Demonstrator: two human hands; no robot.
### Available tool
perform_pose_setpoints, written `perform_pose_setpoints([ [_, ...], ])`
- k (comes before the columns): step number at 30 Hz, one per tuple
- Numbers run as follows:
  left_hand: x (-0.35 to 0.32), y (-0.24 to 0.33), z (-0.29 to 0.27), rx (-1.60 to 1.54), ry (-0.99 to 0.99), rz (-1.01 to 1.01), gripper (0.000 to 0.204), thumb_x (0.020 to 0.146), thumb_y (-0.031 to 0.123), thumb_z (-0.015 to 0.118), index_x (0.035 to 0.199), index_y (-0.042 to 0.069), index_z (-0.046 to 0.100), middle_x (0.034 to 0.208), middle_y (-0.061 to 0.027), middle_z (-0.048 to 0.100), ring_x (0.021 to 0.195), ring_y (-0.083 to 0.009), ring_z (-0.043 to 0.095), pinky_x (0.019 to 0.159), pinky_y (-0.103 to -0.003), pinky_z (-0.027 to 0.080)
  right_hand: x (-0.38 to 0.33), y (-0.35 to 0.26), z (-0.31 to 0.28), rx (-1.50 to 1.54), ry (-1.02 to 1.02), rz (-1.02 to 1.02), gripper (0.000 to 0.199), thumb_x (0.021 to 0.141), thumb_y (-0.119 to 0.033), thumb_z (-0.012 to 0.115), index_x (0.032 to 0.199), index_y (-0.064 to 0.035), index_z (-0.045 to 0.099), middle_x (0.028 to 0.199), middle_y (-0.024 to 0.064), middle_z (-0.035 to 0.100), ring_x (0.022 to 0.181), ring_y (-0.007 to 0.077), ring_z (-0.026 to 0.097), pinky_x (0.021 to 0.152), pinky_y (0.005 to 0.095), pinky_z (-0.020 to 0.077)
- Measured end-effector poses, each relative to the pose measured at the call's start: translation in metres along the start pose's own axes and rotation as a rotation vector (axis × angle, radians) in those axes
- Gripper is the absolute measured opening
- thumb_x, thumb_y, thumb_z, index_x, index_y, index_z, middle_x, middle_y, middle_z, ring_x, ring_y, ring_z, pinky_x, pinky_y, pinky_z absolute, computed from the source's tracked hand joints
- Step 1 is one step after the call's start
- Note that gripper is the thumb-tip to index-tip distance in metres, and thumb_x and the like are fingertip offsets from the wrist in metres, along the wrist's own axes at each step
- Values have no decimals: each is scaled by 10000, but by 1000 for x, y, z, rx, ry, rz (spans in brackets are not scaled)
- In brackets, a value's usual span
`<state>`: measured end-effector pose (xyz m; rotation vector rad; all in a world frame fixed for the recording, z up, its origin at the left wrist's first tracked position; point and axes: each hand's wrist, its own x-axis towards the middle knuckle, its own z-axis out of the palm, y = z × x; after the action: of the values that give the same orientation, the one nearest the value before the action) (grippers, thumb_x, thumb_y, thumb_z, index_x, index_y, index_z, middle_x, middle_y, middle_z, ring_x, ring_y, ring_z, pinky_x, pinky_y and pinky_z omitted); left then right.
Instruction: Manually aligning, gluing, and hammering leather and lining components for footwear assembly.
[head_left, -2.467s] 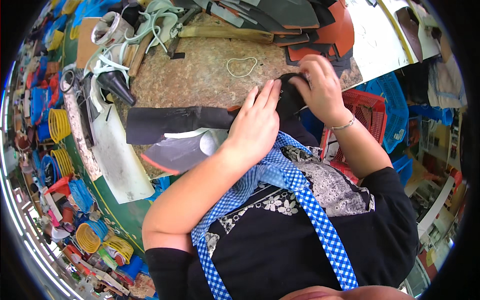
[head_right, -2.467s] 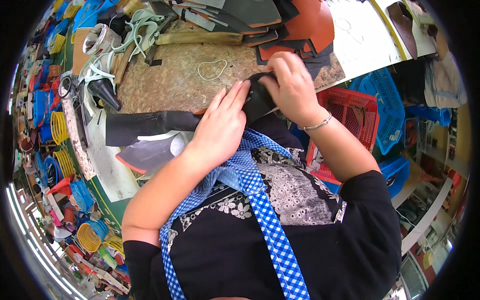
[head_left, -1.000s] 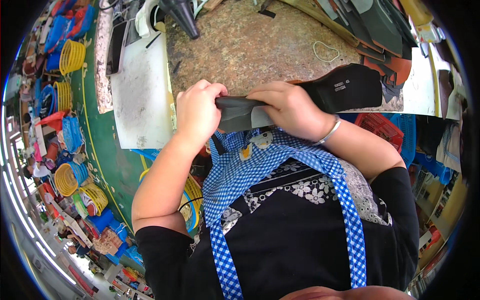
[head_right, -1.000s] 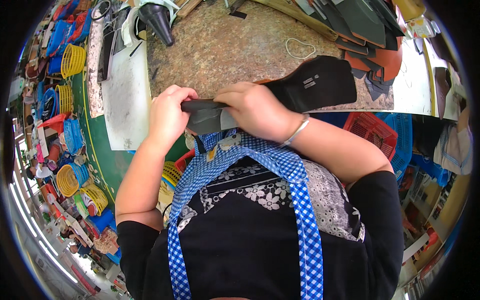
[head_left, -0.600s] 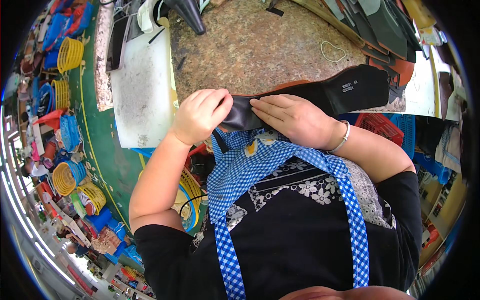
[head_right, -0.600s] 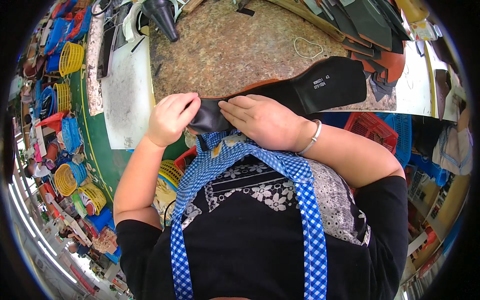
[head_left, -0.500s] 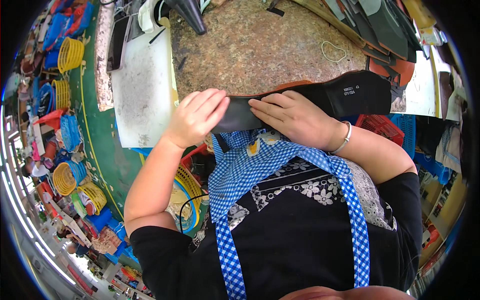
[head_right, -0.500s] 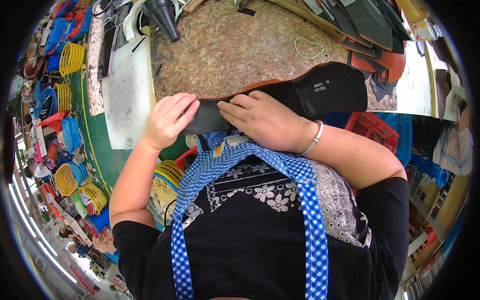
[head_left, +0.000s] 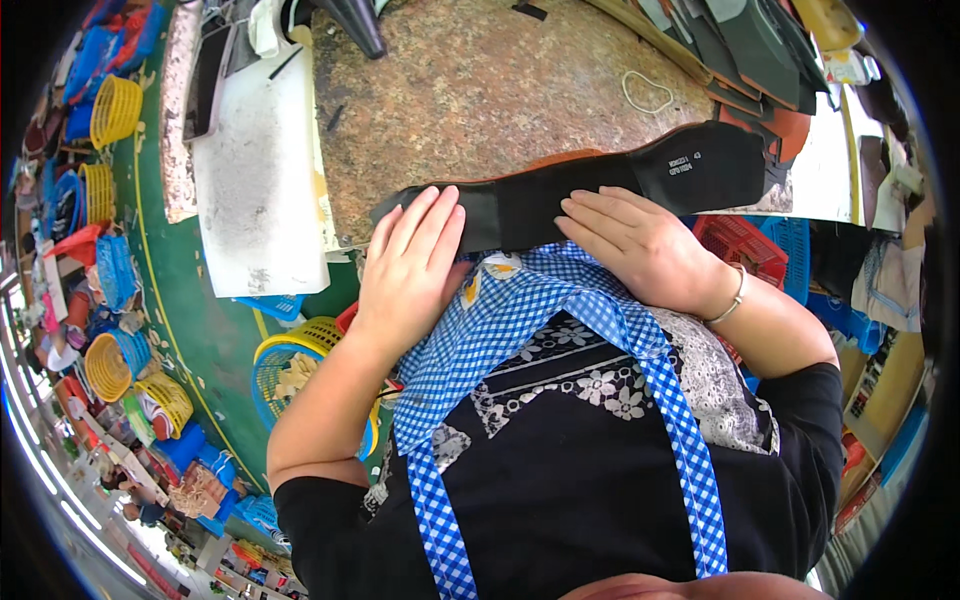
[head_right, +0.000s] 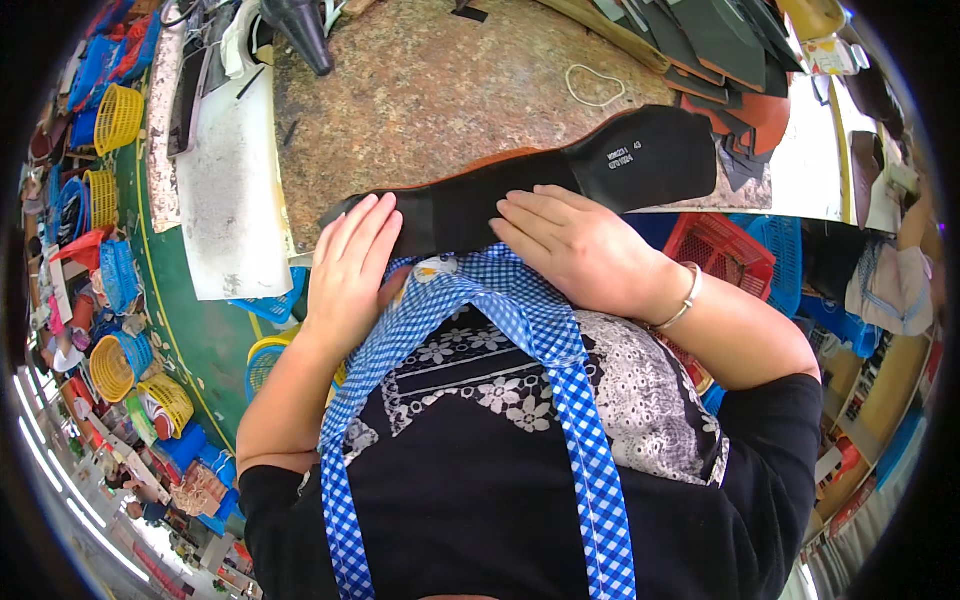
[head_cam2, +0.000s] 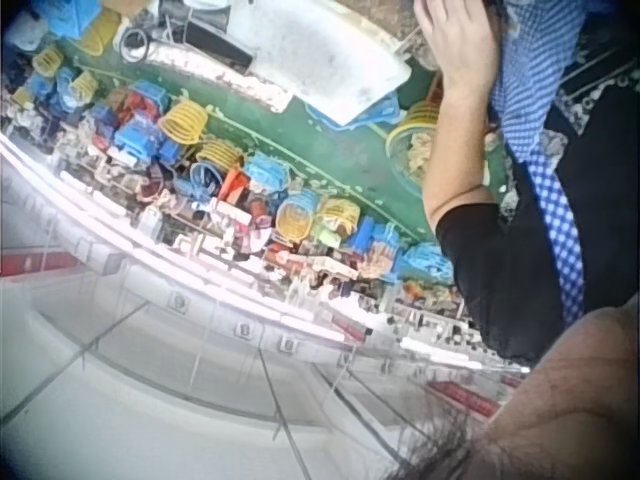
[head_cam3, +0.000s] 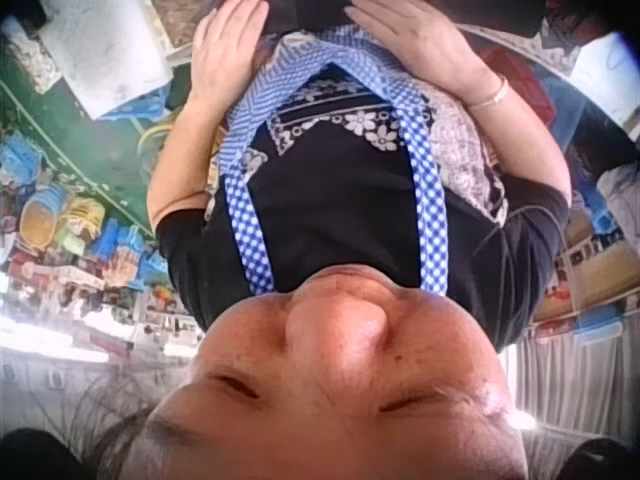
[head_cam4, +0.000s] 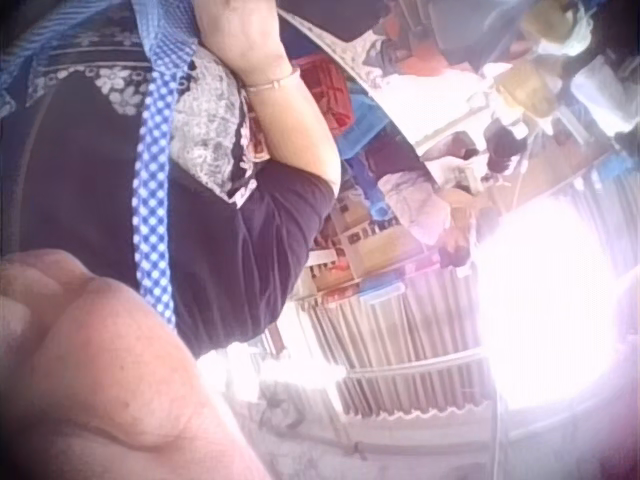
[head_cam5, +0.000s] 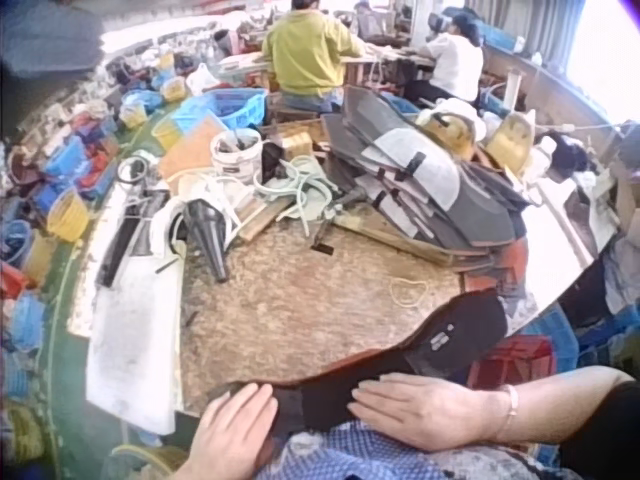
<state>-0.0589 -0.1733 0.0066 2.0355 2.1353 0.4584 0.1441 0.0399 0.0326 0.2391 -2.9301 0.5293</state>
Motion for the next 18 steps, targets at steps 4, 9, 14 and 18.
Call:
perform_pose_setpoints([
  [4,48,33,20,-72,99,172,389,784,129,591,1149,-1,624,1159,-121,597,1083,-264,575,893,-390,479,6,14,1,202,68,60,469,754,-81,645,1208,21,583,1053,170,641,995,312,625,889,389,507],
  [9,66,44,12,4,8,239,429,764,113,586,1171,-20,611,1143,-127,583,993,-252,563,832,-353,476,-3,27,-6,204,122,173,343,669,-100,771,983,3,680,965,116,610,987,296,585,866,371,499],
  [14,76,47,7,103,-16,290,417,758,123,571,1147,-20,616,1056,-139,574,913,-269,537,787,-368,453,0,36,-5,323,135,212,148,728,-98,749,841,-11,709,946,98,604,903,288,578,812,377,489],
  [18,82,48,9,118,-27,276,337,731,154,579,1025,8,653,995,-111,588,903,-261,551,784,-371,453,-4,35,0,209,84,113,181,732,-132,719,867,-16,690,935,95,598,911,289,572,813,386,478],
])
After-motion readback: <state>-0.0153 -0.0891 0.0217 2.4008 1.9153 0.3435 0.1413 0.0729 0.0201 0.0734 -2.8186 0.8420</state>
